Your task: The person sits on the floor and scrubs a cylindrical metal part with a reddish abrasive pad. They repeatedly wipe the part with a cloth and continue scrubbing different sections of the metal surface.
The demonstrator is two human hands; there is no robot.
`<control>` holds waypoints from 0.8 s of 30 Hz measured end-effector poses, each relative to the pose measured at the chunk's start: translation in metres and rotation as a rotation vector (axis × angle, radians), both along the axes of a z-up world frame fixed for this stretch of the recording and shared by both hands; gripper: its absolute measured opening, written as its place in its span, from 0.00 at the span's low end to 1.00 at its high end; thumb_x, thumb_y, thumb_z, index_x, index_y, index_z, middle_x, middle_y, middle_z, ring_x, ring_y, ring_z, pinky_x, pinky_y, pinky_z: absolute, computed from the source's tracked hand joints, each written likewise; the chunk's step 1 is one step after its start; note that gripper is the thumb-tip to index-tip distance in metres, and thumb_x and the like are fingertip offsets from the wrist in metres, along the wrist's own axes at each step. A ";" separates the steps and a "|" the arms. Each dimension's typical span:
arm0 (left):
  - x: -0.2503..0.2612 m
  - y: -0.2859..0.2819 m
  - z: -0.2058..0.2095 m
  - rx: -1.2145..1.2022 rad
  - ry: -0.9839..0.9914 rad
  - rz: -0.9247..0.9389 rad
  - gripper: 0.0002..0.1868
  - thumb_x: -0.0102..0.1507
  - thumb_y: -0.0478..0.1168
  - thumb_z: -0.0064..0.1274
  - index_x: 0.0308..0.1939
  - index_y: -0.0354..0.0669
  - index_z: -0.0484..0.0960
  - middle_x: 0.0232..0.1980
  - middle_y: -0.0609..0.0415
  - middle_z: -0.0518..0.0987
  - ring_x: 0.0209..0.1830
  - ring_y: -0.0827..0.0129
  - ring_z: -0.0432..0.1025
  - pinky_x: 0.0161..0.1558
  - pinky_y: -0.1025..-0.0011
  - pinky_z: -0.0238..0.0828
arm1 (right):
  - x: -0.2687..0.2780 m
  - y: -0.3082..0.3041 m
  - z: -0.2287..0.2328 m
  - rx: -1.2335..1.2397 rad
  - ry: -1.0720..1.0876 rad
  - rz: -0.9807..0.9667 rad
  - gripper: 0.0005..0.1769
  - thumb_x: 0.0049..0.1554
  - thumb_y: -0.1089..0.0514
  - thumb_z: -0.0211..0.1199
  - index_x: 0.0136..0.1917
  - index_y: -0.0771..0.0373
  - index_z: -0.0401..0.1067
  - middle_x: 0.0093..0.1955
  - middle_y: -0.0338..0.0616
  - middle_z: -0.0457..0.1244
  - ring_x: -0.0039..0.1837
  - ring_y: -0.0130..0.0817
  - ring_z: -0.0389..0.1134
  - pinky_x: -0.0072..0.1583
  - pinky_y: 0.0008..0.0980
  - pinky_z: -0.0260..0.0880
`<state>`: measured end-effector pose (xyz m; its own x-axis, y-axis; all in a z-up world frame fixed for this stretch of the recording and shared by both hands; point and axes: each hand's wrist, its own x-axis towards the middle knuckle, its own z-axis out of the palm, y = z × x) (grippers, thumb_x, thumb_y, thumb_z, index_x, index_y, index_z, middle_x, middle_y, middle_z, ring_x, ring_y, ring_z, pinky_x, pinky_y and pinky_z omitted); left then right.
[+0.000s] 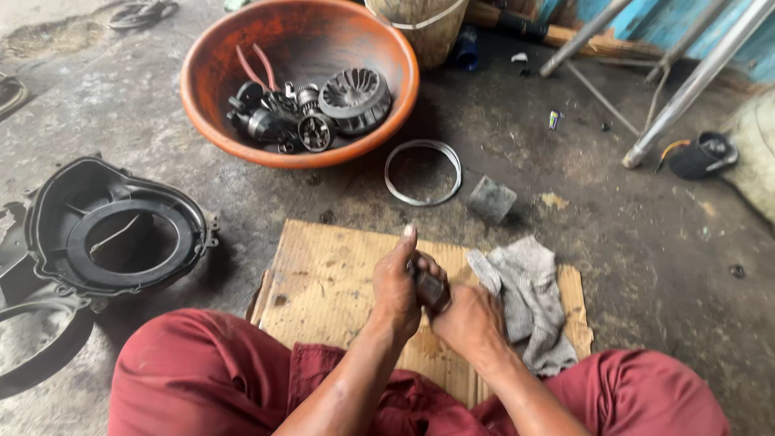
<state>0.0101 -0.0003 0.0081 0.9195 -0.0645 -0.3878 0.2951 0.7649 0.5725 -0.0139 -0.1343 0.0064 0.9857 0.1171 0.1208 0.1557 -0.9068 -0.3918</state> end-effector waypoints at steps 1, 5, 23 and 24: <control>0.001 0.004 0.000 -0.037 -0.065 -0.013 0.25 0.65 0.58 0.54 0.26 0.42 0.71 0.23 0.47 0.74 0.24 0.58 0.72 0.34 0.58 0.73 | 0.004 -0.002 0.004 0.200 0.297 0.034 0.07 0.49 0.56 0.73 0.40 0.59 0.79 0.31 0.52 0.69 0.33 0.43 0.70 0.36 0.40 0.70; -0.015 0.015 0.003 -0.399 -0.377 -0.424 0.26 0.69 0.57 0.54 0.27 0.42 0.71 0.24 0.47 0.73 0.26 0.59 0.71 0.39 0.59 0.75 | -0.009 -0.021 0.006 0.636 0.993 0.108 0.11 0.47 0.58 0.74 0.42 0.62 0.76 0.31 0.49 0.70 0.29 0.35 0.67 0.32 0.35 0.66; -0.014 0.011 0.009 -0.475 -0.381 -0.367 0.17 0.66 0.45 0.46 0.26 0.41 0.67 0.25 0.45 0.72 0.27 0.56 0.68 0.39 0.60 0.74 | 0.008 -0.035 0.011 0.472 1.050 0.072 0.08 0.45 0.57 0.74 0.34 0.61 0.77 0.28 0.42 0.66 0.30 0.32 0.67 0.34 0.34 0.66; -0.010 0.004 0.011 -0.514 -0.444 -0.384 0.19 0.68 0.46 0.46 0.26 0.40 0.67 0.25 0.45 0.71 0.28 0.56 0.68 0.39 0.60 0.73 | 0.013 -0.043 0.009 0.457 0.975 0.046 0.09 0.45 0.56 0.74 0.33 0.62 0.78 0.27 0.42 0.66 0.30 0.32 0.67 0.34 0.33 0.66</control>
<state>-0.0002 0.0038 0.0194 0.8586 -0.4814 0.1761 0.4188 0.8569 0.3006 -0.0013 -0.1775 0.0156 0.6765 0.2996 -0.6728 -0.3765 -0.6445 -0.6655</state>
